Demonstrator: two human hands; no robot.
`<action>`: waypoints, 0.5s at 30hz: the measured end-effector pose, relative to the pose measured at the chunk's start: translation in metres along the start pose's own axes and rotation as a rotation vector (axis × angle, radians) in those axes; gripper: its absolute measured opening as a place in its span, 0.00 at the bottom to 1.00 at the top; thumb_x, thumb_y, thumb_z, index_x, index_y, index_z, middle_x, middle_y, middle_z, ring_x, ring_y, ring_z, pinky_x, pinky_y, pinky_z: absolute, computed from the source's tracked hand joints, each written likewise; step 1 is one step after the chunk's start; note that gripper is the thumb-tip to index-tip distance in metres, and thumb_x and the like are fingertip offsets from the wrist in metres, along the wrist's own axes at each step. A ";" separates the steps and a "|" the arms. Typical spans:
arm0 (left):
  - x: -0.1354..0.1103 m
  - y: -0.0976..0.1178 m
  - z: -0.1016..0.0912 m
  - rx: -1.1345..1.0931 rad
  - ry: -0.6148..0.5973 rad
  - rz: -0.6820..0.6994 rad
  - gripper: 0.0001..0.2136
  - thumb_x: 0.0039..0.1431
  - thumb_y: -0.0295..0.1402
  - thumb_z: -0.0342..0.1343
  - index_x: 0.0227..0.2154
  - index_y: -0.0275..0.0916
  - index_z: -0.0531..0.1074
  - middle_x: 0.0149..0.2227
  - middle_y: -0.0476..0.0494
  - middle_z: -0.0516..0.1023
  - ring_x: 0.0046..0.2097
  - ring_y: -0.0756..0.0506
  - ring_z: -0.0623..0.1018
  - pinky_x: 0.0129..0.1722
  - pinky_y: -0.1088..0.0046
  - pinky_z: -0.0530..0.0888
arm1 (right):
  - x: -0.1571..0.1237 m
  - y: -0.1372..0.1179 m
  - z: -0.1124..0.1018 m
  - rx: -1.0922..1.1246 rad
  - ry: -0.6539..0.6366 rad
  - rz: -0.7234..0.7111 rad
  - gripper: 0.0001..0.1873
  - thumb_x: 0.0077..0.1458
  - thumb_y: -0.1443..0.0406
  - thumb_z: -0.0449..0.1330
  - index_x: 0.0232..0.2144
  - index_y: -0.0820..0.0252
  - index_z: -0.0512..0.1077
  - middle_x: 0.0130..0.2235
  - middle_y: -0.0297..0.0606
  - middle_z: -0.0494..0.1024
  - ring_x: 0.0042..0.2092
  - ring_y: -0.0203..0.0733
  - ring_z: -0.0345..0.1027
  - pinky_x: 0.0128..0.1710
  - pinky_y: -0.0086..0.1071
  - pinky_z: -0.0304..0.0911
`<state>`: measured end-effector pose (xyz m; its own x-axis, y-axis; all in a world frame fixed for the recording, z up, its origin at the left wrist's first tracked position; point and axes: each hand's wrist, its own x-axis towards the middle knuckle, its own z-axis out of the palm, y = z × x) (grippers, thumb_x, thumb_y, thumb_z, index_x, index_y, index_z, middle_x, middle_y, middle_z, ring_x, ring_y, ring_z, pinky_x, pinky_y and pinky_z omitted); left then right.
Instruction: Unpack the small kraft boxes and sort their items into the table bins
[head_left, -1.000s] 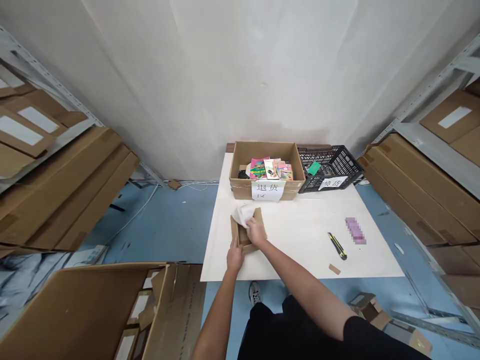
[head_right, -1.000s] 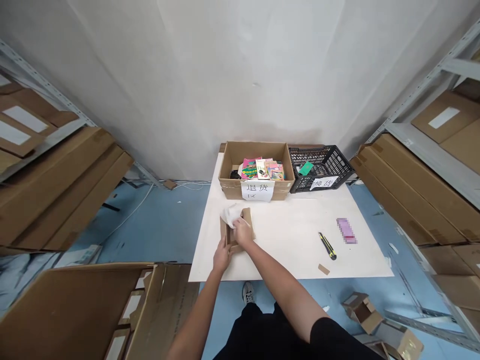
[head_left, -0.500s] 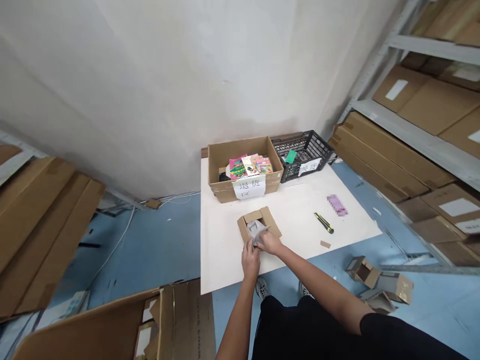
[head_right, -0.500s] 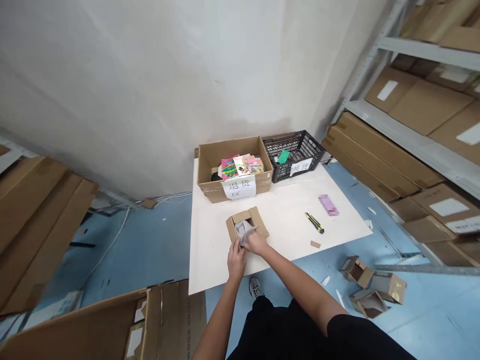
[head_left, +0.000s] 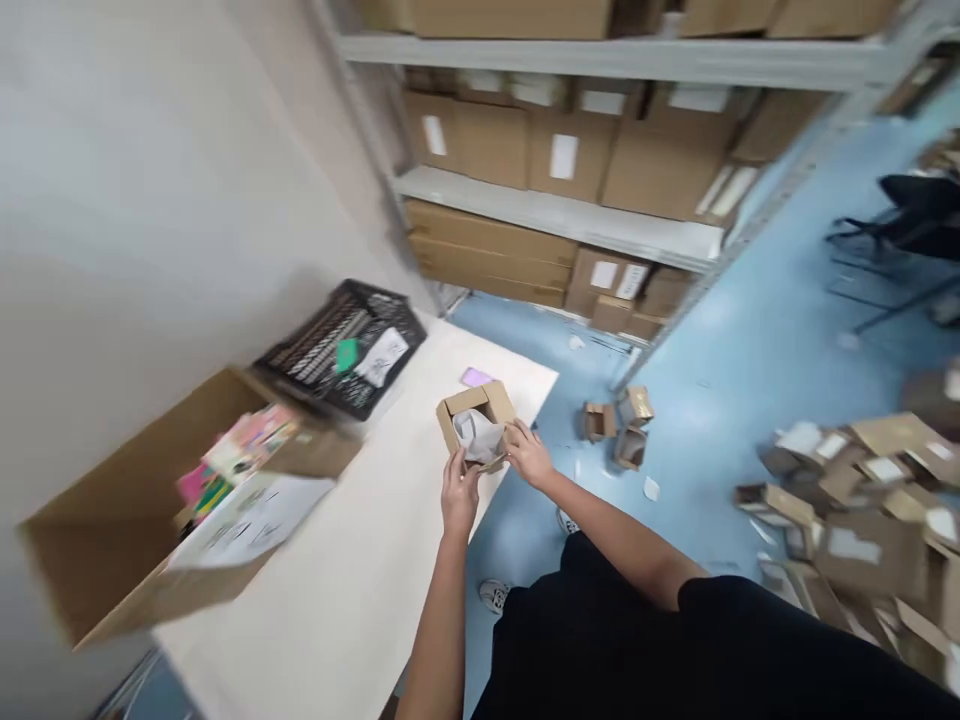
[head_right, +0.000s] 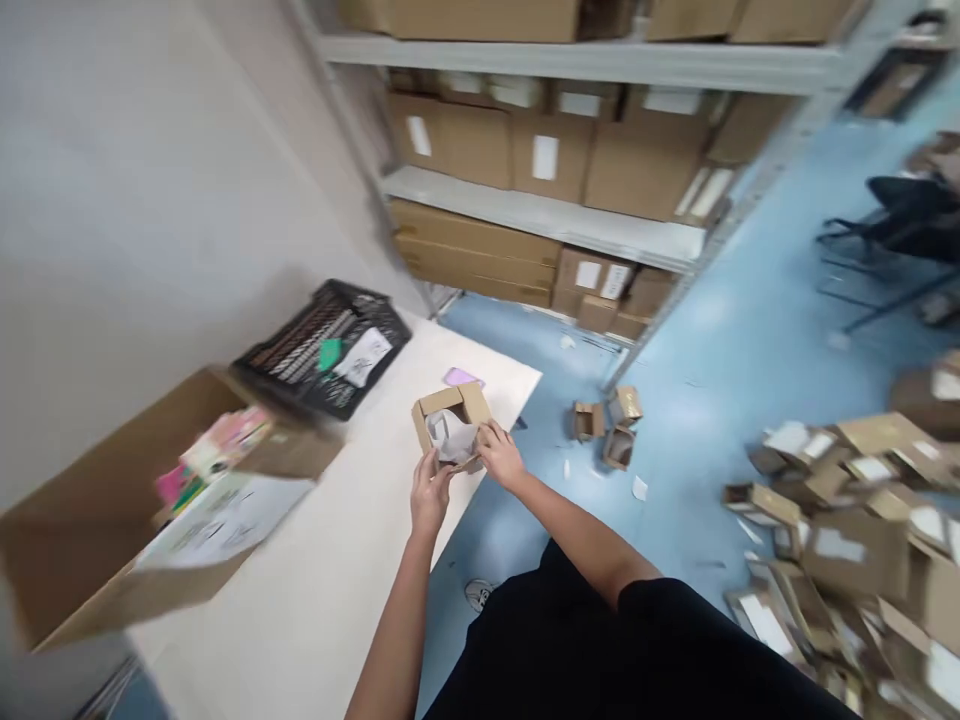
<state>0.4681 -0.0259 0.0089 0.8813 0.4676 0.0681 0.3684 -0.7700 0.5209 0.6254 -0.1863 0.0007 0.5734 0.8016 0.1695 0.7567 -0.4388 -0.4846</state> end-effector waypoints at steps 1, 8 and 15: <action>0.023 0.024 0.016 0.007 -0.038 0.041 0.12 0.67 0.33 0.57 0.50 0.47 0.81 0.72 0.45 0.64 0.74 0.36 0.58 0.73 0.49 0.61 | -0.005 0.029 -0.016 -0.013 0.029 0.062 0.09 0.61 0.68 0.66 0.43 0.52 0.81 0.71 0.43 0.64 0.74 0.56 0.48 0.64 0.53 0.60; 0.134 0.207 0.136 -0.006 -0.289 0.381 0.16 0.69 0.29 0.54 0.53 0.49 0.80 0.74 0.48 0.62 0.76 0.35 0.55 0.73 0.47 0.59 | -0.090 0.198 -0.121 -0.117 0.257 0.490 0.10 0.63 0.68 0.63 0.44 0.53 0.81 0.71 0.43 0.64 0.74 0.58 0.46 0.65 0.53 0.58; 0.183 0.343 0.209 0.024 -0.370 0.608 0.20 0.65 0.23 0.53 0.53 0.47 0.81 0.74 0.46 0.60 0.76 0.34 0.55 0.69 0.47 0.64 | -0.149 0.295 -0.185 -0.173 0.303 0.789 0.20 0.62 0.71 0.58 0.53 0.54 0.79 0.73 0.44 0.59 0.76 0.61 0.39 0.68 0.56 0.52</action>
<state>0.8180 -0.2953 0.0226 0.9738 -0.2227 0.0452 -0.2180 -0.8591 0.4631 0.8216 -0.5103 -0.0092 0.9919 0.1044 0.0718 0.1251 -0.8971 -0.4237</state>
